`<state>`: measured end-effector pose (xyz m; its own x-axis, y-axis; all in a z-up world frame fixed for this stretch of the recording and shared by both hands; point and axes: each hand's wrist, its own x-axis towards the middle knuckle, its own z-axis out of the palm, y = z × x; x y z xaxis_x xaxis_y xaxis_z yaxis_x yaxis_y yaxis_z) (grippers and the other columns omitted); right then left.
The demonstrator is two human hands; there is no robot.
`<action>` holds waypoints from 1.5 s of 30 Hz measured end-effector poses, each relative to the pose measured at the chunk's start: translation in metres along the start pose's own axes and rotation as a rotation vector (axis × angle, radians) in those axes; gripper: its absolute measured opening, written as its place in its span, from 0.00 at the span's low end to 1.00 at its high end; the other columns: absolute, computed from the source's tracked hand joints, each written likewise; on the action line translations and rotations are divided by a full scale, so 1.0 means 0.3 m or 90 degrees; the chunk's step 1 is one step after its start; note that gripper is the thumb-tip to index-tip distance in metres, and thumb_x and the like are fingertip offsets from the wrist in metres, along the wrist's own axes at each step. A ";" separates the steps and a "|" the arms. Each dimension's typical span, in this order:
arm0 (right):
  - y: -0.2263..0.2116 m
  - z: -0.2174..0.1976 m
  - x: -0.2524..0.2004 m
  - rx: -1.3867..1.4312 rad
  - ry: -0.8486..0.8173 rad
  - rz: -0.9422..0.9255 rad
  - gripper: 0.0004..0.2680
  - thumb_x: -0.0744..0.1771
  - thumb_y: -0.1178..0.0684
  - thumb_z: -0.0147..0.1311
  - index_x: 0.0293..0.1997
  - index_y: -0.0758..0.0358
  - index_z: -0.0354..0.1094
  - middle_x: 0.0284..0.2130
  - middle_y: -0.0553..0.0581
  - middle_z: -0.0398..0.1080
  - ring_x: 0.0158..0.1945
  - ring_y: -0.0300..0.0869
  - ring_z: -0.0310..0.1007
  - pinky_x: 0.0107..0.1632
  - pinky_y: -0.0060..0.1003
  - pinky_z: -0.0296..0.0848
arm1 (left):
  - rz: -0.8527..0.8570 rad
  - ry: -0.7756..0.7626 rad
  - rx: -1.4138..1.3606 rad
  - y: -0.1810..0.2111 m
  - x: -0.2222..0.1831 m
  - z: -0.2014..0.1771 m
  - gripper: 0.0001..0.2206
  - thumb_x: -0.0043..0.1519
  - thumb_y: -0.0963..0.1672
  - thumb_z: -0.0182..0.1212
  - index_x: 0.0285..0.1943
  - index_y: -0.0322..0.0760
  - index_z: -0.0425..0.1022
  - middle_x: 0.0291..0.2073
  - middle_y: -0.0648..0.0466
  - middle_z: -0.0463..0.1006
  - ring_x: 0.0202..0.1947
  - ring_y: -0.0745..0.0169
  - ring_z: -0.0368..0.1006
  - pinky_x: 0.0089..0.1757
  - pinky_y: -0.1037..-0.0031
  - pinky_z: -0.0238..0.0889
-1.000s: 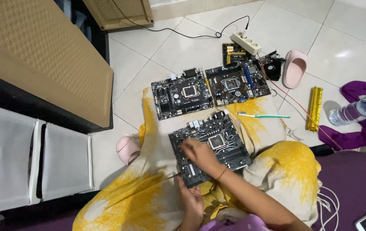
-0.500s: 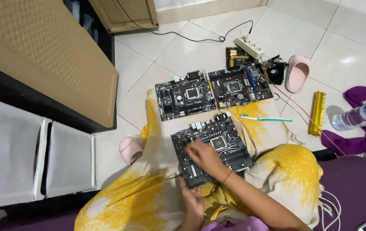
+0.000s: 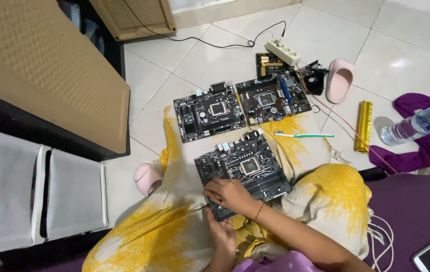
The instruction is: Cleaning and inspecting computer motherboards using a small brush or tool while sitting on the floor.
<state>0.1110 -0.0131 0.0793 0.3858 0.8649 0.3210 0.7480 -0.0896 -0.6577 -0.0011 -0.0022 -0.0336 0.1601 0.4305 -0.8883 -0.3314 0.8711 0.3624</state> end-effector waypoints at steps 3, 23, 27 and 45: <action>0.070 0.004 0.007 -0.010 0.004 -0.016 0.03 0.68 0.61 0.52 0.39 0.65 0.72 0.36 0.57 0.76 0.30 0.41 0.81 0.28 0.21 0.84 | 0.026 -0.002 -0.008 0.008 -0.006 -0.002 0.16 0.69 0.52 0.54 0.59 0.43 0.75 0.48 0.52 0.82 0.44 0.59 0.75 0.46 0.70 0.66; -0.023 -0.005 0.043 0.036 0.022 0.066 0.09 0.69 0.58 0.51 0.27 0.61 0.72 0.22 0.53 0.71 0.17 0.34 0.67 0.16 0.17 0.69 | 0.006 0.043 -0.010 0.037 -0.079 0.042 0.18 0.68 0.50 0.55 0.59 0.35 0.75 0.51 0.46 0.82 0.47 0.53 0.77 0.50 0.67 0.70; 0.014 -0.008 0.045 0.076 -0.005 0.087 0.08 0.68 0.54 0.53 0.33 0.65 0.76 0.29 0.56 0.77 0.19 0.37 0.73 0.20 0.20 0.79 | -0.008 0.036 0.002 0.046 -0.092 0.037 0.18 0.69 0.51 0.55 0.59 0.38 0.75 0.50 0.50 0.81 0.47 0.56 0.75 0.52 0.68 0.67; 0.192 -0.140 0.059 0.413 -0.047 0.184 0.08 0.70 0.58 0.52 0.29 0.62 0.63 0.34 0.58 0.72 0.28 0.37 0.79 0.25 0.16 0.78 | -0.021 0.039 -0.016 0.075 -0.115 0.057 0.20 0.67 0.52 0.55 0.63 0.38 0.72 0.57 0.49 0.79 0.53 0.59 0.74 0.55 0.72 0.67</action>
<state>0.1838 -0.0236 0.0757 0.4658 0.8840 0.0403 0.1398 -0.0286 -0.9898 0.0018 0.0065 0.0101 0.1150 0.3859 -0.9153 -0.3498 0.8782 0.3263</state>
